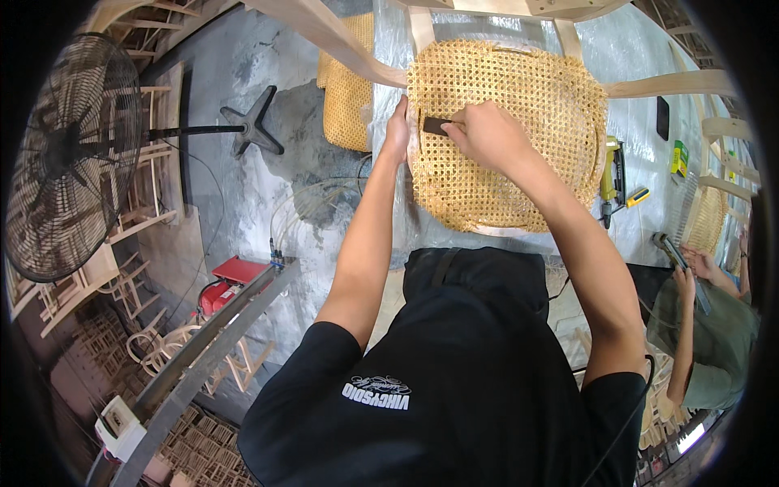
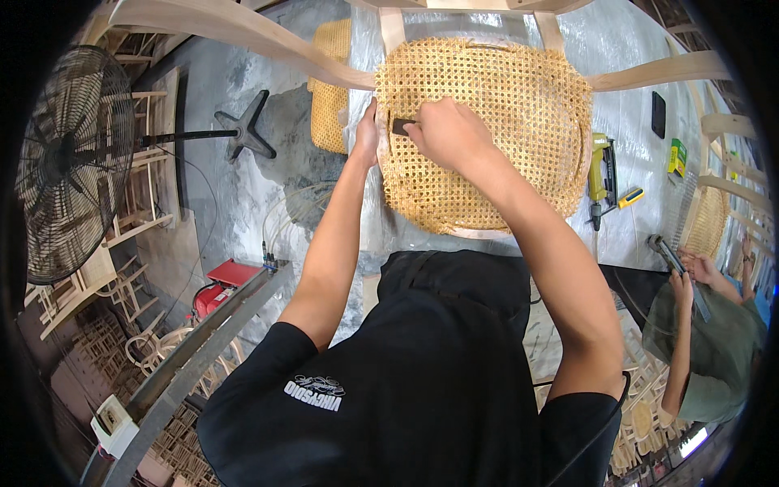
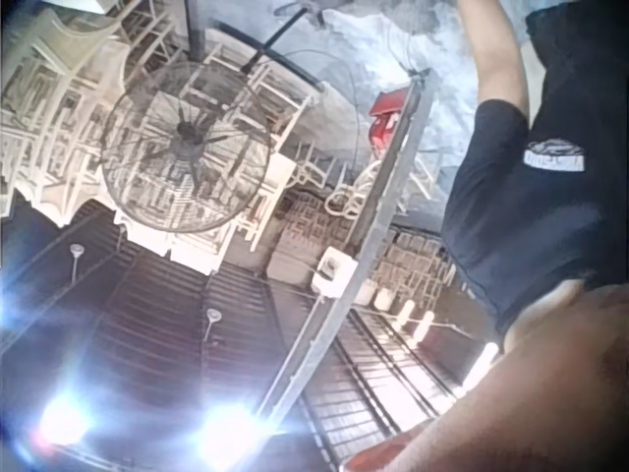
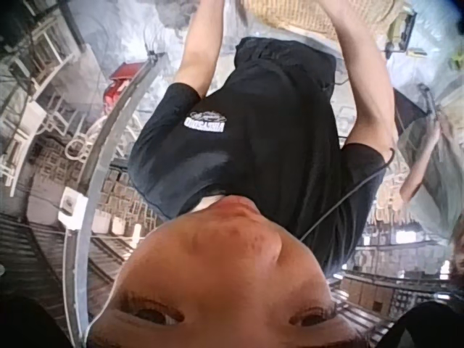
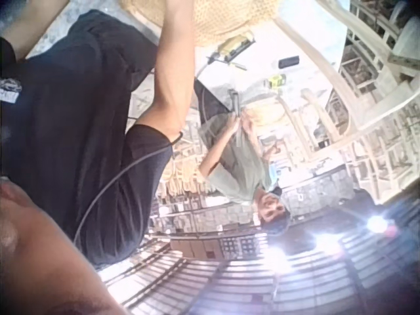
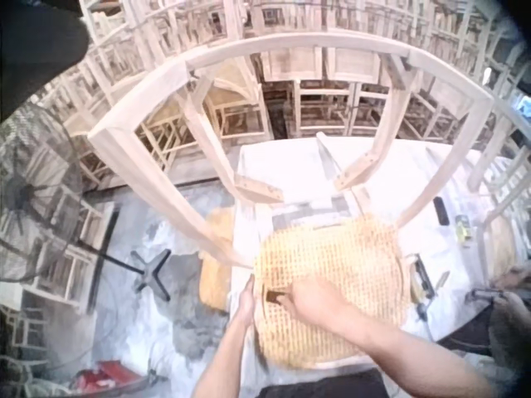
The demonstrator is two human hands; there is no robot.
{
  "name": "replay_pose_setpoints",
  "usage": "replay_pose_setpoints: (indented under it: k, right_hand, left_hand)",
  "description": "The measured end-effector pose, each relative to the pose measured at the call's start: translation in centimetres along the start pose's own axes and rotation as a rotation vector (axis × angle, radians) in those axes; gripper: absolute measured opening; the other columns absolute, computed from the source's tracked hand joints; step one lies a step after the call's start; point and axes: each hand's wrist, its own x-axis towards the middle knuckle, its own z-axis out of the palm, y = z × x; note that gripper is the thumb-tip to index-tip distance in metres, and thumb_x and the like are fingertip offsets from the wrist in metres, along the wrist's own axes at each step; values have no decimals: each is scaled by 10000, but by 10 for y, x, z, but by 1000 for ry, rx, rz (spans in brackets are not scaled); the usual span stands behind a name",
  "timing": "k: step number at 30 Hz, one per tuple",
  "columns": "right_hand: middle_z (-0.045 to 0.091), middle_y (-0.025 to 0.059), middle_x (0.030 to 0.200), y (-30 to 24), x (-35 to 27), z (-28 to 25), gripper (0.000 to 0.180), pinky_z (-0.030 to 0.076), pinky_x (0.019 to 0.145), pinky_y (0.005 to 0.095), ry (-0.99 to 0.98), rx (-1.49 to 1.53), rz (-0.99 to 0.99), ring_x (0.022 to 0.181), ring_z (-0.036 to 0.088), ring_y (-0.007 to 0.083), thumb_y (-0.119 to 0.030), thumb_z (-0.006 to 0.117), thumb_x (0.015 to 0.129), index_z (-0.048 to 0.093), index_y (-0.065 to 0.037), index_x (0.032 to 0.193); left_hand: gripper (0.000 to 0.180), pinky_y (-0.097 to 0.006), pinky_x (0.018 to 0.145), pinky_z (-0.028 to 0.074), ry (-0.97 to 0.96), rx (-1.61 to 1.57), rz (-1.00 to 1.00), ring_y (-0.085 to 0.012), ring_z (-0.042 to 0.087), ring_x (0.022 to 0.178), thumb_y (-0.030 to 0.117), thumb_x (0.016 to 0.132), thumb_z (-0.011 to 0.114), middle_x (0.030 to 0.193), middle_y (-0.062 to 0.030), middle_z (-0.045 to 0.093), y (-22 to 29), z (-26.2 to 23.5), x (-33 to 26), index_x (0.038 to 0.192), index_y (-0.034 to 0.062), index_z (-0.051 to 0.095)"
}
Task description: The person places a woven rattan seat onto an inverted wooden chair frame. They use a staple gun to fasten the seat to the frame, repeatedly adjusting the material and firing staples along the edges. A coworker works on a similar chair nearby.
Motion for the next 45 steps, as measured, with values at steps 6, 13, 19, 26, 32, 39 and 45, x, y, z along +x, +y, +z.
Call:
replay_pose_setpoints:
  k: [6, 13, 19, 26, 32, 39, 45]
  right_hand:
    - [704, 210, 769, 0, 4, 14, 296, 570, 739, 489, 84, -68, -82, 772, 701, 401, -301, 650, 940, 760, -34, 873]
    - [705, 245, 800, -33, 20, 26, 307, 585, 760, 493, 82, -132, -15, 806, 723, 402, -252, 645, 925, 733, 25, 830]
    - [712, 258, 840, -31, 23, 10, 312, 573, 800, 503, 36, -72, -1, 824, 717, 426, -260, 645, 936, 742, 27, 867]
    - [708, 256, 855, -5, -7, 10, 275, 555, 801, 488, 83, 188, 118, 842, 692, 438, -252, 694, 906, 747, 9, 973]
    - [709, 251, 870, 23, -26, 23, 268, 549, 783, 506, 243, 338, 53, 839, 686, 450, -232, 725, 861, 719, -36, 1044]
    - [715, 243, 938, 40, -57, 31, 332, 549, 782, 484, 218, 319, -3, 871, 685, 448, -208, 728, 865, 691, -34, 1145]
    - [710, 228, 910, 45, -79, 51, 291, 564, 731, 502, 186, 179, -113, 807, 691, 433, -241, 723, 873, 699, -73, 1110]
  left_hand:
    - [571, -370, 1015, 483, 14, -3, -16, -254, 615, 1182, 439, 1096, 342, 1377, -137, 596, 0, -2, -1, 1466, 23, 463]
    - [543, -373, 1035, 474, 18, 22, 14, -253, 616, 1185, 427, 1099, 335, 1348, -123, 618, 4, 8, -10, 1432, 27, 493]
    - [547, -377, 1059, 451, -8, 19, 9, -254, 605, 1199, 412, 1107, 284, 1361, -126, 611, 9, 12, -15, 1438, 29, 491]
    - [530, -384, 1001, 490, -34, -50, -20, -256, 630, 1133, 423, 1099, 321, 1308, -107, 637, -1, -3, 0, 1419, 45, 512]
    - [541, -381, 991, 507, 1, -44, -26, -256, 642, 1127, 443, 1092, 341, 1310, -113, 642, -6, -2, 4, 1433, 54, 499]
    - [583, -402, 984, 529, -95, -53, -6, -251, 653, 1128, 488, 1082, 347, 1317, -116, 638, -9, -14, 6, 1449, 57, 483]
    - [782, -465, 1107, 445, -98, -25, -68, -329, 548, 1308, 658, 1042, 246, 1459, -176, 532, -24, -15, -36, 1519, 57, 399]
